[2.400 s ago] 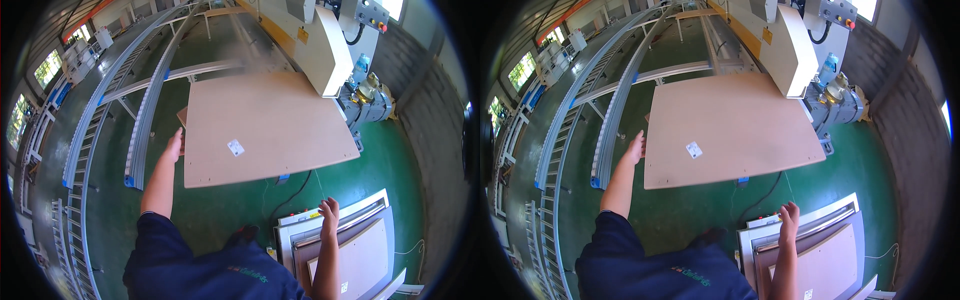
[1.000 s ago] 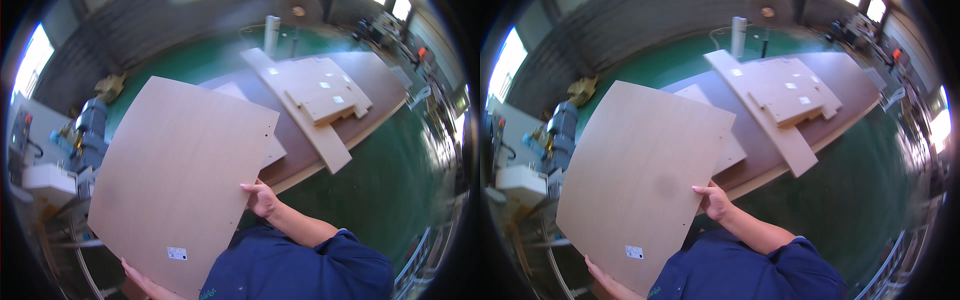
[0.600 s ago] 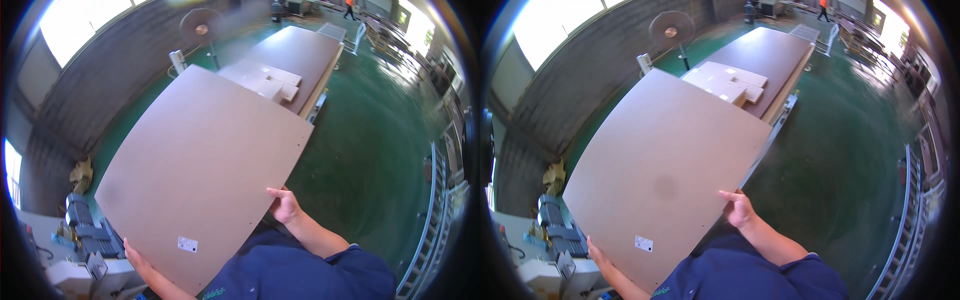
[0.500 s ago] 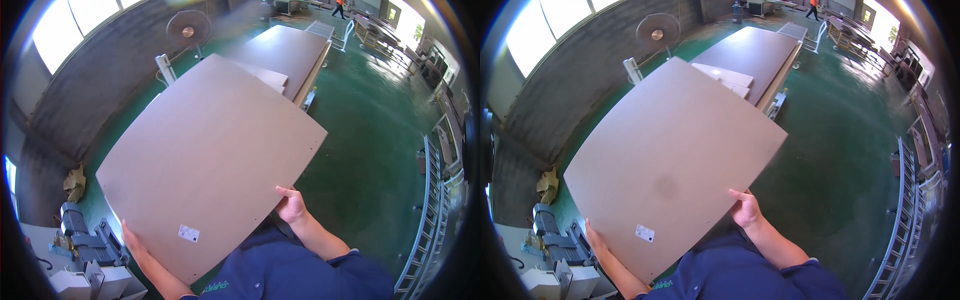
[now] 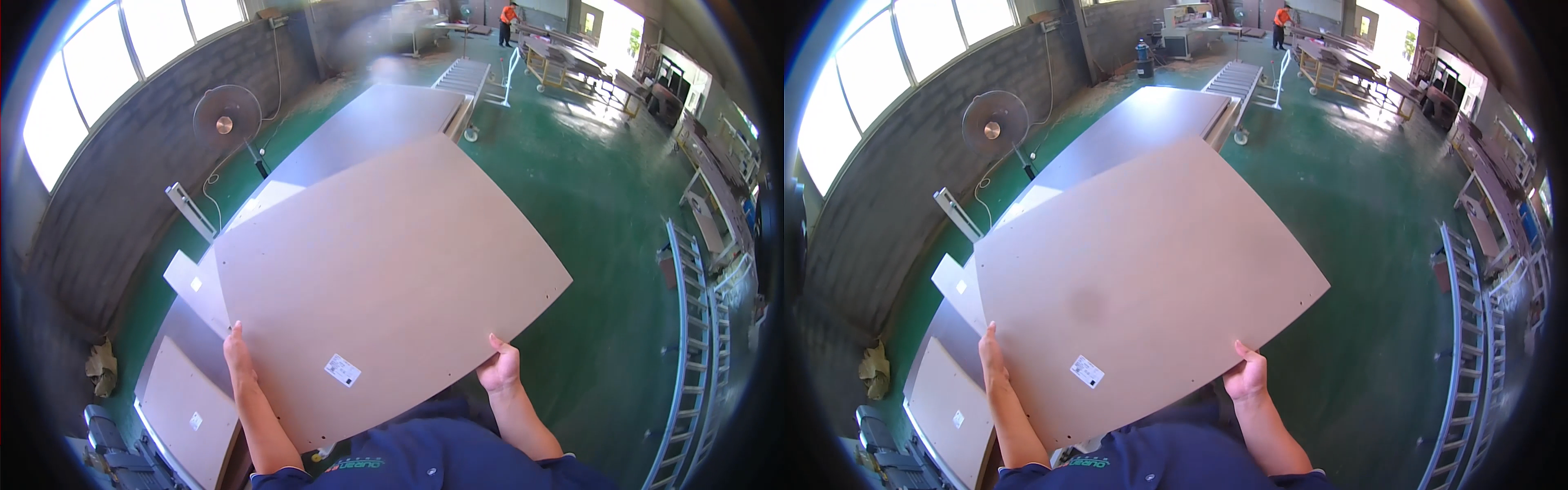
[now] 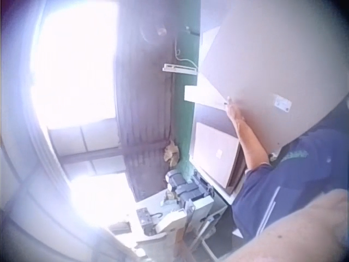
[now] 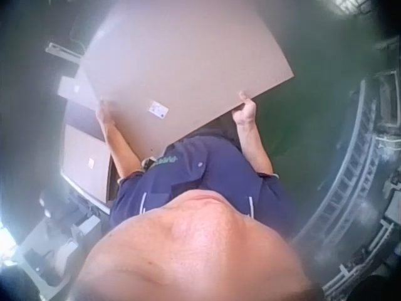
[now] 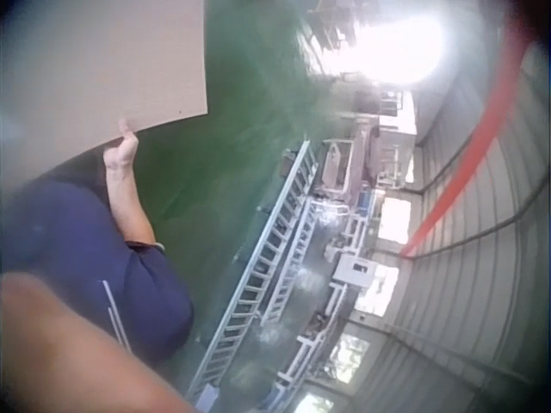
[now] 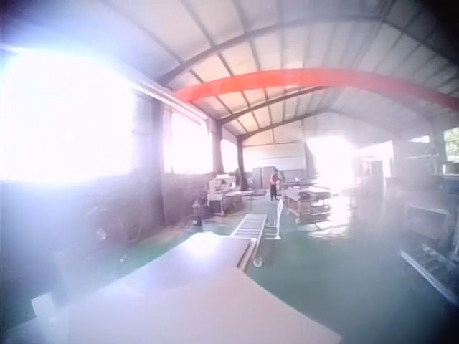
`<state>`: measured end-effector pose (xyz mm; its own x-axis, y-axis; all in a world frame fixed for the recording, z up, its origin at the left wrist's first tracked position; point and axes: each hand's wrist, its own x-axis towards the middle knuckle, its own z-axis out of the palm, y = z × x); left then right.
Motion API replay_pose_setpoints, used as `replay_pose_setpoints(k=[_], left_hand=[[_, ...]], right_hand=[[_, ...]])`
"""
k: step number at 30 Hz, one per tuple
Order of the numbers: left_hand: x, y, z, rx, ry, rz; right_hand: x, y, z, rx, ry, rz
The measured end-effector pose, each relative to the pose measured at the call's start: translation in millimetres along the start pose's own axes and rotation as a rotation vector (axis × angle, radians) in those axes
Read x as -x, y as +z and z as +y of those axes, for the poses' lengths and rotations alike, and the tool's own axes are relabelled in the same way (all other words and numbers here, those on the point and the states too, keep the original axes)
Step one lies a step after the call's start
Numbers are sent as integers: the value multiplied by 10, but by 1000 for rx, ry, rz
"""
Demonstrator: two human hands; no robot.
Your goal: The person catches wooden boards as they emerge from a processing machine and places them onto a stack on a nearby table.
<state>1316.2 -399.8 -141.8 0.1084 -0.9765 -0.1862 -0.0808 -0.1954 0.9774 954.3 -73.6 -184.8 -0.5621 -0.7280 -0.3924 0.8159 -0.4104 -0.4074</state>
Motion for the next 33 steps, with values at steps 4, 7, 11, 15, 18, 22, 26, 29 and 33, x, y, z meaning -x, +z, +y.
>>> replay_pose_setpoints(k=[4,7,11,15,18,22,26,29,33], left_hand=[[-14,1044,234,-112,-39,83],[-219,1754,364,-171,-32,104],[-660,2579,411,-187,-53,130],[-1194,3440,269,-181,-96,137],[-1664,3931,90,-83,-112,78],[-2088,4711,203,-180,-174,146],[-2164,5462,486,-302,-193,206],[-2404,5830,354,-322,-217,273],[-2722,6061,-132,-276,-319,317]], right_hand=[[-675,-124,-681,-17,-26,33],[-1275,-87,-1080,-19,-26,25],[-2157,22,-1444,22,-17,13],[-3311,17,-1941,79,-5,-31],[-3961,207,-2310,87,54,8],[-4956,363,-2781,119,84,-19],[-5685,715,-3119,147,60,39],[-6401,802,-3375,155,123,30],[-7138,989,-3555,222,208,-10]])
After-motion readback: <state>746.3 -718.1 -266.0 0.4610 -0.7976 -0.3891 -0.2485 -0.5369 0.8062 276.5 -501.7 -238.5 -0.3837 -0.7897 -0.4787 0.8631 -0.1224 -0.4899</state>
